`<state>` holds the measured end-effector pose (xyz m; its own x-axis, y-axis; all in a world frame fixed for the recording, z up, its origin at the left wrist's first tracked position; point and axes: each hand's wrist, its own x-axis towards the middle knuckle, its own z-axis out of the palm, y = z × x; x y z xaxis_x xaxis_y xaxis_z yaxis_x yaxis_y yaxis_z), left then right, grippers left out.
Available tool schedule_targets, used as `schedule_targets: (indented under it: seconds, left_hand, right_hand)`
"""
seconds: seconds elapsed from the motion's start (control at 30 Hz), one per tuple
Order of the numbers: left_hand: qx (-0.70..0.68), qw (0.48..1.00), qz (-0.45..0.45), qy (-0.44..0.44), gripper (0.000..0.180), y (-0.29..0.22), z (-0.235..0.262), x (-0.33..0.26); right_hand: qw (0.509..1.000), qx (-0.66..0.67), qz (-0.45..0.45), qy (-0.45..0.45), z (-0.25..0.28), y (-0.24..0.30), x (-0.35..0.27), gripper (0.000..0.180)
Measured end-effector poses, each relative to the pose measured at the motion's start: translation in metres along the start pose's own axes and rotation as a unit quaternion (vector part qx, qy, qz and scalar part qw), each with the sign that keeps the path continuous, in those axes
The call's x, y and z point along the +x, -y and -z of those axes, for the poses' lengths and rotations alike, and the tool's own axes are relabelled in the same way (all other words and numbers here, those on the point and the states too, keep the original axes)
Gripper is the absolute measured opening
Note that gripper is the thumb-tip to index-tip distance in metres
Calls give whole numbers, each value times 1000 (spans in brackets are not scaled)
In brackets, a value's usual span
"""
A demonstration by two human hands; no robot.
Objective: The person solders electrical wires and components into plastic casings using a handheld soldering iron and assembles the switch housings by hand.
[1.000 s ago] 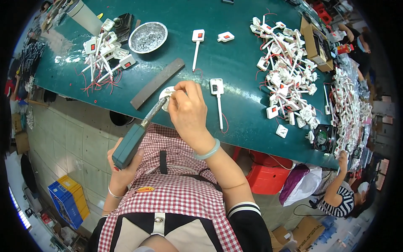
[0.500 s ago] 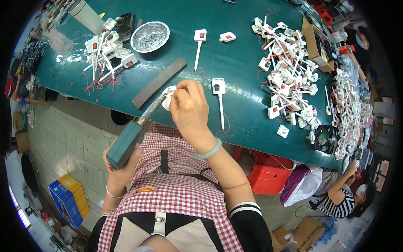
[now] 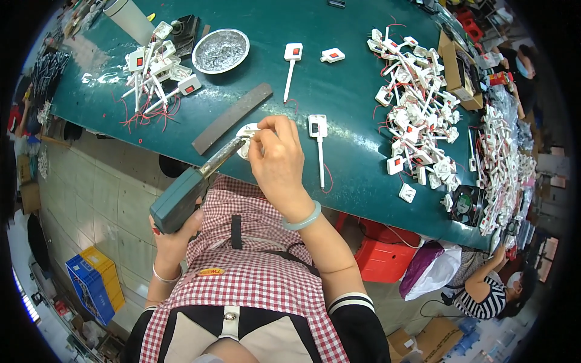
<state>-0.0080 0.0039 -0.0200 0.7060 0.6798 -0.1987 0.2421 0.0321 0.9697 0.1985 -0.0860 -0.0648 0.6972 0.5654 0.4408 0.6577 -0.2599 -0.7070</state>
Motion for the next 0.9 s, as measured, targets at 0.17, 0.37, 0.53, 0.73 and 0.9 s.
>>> schedule_targets:
  seconds: [0.17,0.37,0.53,0.73,0.9]
  left_hand:
    - [9,1000,-18,-2,19,2,-2,4]
    - [79,993,-87,15,15,-2,-3,7]
    - [106,989,-102,30,14,-7,-1,9]
    - [108,986,-129,21,14,-6,0,8]
    - [91,986,-140,9,13,-6,2,7]
  right_hand:
    - [1000,3,1,-1,0,-1,-1,7]
    - [1000,2,2,-3,0,-1,1,6]
    - [1000,-9,9,-6,-1,-1,1,7]
    - [1000,-6,5,-2,-1,0,1,8]
    - [1000,-7,0,-2,-1,2,1,8]
